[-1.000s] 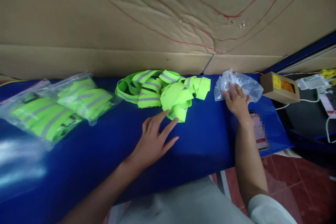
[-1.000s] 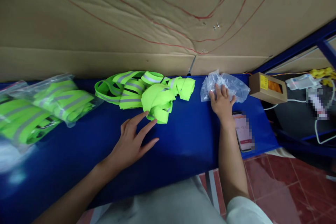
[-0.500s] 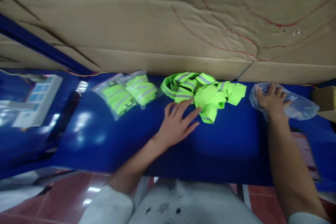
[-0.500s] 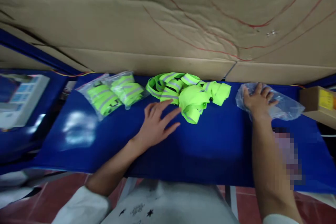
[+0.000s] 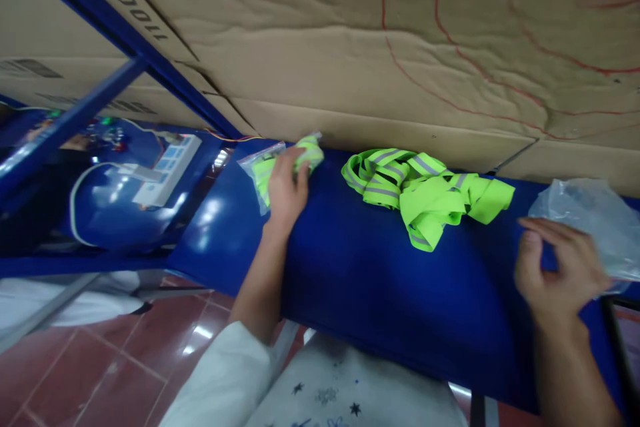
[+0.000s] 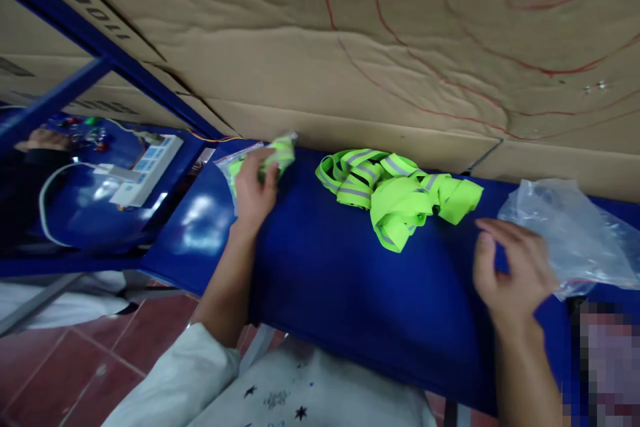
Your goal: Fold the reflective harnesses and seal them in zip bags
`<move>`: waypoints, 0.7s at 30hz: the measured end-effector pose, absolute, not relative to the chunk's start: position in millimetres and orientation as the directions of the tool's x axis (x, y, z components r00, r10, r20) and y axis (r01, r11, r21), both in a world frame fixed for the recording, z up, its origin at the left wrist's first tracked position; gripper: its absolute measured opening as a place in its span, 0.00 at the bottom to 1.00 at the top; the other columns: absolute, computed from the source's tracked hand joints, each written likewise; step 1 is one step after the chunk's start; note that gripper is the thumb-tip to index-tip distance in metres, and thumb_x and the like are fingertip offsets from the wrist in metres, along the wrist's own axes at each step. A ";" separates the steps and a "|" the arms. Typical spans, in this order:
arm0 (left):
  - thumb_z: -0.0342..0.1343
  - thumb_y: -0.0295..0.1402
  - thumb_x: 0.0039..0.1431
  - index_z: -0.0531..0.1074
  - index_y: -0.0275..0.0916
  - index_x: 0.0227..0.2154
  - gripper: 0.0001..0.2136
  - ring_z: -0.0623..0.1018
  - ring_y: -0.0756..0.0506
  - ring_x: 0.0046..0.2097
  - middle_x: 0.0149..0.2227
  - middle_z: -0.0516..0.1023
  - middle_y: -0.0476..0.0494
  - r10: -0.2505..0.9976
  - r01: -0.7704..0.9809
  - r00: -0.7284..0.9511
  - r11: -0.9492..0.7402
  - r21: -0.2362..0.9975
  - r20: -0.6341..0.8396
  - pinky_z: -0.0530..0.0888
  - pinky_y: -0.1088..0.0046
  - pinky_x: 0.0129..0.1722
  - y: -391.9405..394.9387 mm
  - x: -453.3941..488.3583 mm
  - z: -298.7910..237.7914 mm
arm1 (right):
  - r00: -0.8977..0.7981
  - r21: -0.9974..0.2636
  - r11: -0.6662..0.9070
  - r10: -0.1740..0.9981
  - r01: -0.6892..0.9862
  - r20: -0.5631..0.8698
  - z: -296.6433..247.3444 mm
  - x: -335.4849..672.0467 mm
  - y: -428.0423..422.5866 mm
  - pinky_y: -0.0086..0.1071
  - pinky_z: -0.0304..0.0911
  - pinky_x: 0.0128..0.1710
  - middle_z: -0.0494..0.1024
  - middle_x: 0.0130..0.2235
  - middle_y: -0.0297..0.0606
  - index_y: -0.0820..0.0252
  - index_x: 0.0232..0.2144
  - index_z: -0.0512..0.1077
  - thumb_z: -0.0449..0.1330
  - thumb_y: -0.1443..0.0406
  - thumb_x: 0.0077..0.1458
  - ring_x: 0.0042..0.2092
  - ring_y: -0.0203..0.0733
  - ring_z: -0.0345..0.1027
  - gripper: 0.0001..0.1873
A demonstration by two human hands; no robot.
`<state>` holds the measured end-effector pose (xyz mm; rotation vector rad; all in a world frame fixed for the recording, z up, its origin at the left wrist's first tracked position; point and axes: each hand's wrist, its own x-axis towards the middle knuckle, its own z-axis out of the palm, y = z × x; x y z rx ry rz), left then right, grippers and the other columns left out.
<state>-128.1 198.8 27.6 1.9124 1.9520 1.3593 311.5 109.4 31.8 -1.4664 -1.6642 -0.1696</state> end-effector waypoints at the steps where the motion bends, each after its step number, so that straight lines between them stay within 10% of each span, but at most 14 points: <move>1: 0.51 0.46 0.71 0.74 0.37 0.52 0.19 0.75 0.40 0.59 0.54 0.78 0.42 0.798 0.651 -0.320 -0.207 0.730 0.512 0.69 0.58 0.62 199.8 -130.3 31.8 | 0.104 -0.483 0.325 0.736 0.813 0.669 28.1 300.5 103.5 0.50 0.73 0.53 0.84 0.42 0.40 0.40 0.48 0.79 0.63 0.63 0.60 0.47 0.53 0.80 0.15; 6: 0.37 0.55 0.72 0.72 0.38 0.52 0.28 0.77 0.42 0.56 0.51 0.79 0.44 0.825 0.219 -0.455 -0.262 0.940 0.336 0.76 0.62 0.54 191.5 -102.7 44.5 | -0.018 -0.805 0.365 0.915 0.467 0.404 22.1 263.4 86.0 0.42 0.75 0.40 0.83 0.44 0.39 0.46 0.54 0.76 0.60 0.64 0.65 0.38 0.45 0.78 0.17; 9: 0.49 0.58 0.65 0.76 0.42 0.47 0.25 0.82 0.38 0.49 0.46 0.83 0.40 0.962 -0.011 -0.257 -0.102 0.995 0.095 0.80 0.61 0.45 167.3 -58.2 40.5 | -0.200 -0.940 0.274 0.952 0.206 0.233 23.8 247.0 79.0 0.39 0.76 0.39 0.80 0.52 0.43 0.48 0.66 0.65 0.62 0.59 0.65 0.39 0.43 0.78 0.28; 16: 0.56 0.52 0.65 0.80 0.36 0.42 0.22 0.81 0.43 0.35 0.33 0.82 0.43 0.967 -0.015 0.117 0.230 0.973 -0.227 0.77 0.68 0.36 143.7 -17.0 28.3 | -0.076 -0.991 -0.056 0.995 0.123 -0.066 31.2 242.2 83.3 0.30 0.72 0.26 0.78 0.25 0.32 0.56 0.35 0.78 0.65 0.55 0.63 0.24 0.37 0.73 0.12; 21: 0.55 0.36 0.69 0.75 0.39 0.49 0.11 0.77 0.45 0.44 0.45 0.79 0.42 0.969 0.410 -0.028 -0.213 0.887 0.245 0.74 0.68 0.44 140.6 -27.7 28.0 | -0.223 -0.971 -0.237 0.946 0.022 -0.236 22.9 239.9 83.9 0.29 0.73 0.26 0.80 0.27 0.34 0.59 0.30 0.76 0.69 0.53 0.58 0.25 0.36 0.75 0.15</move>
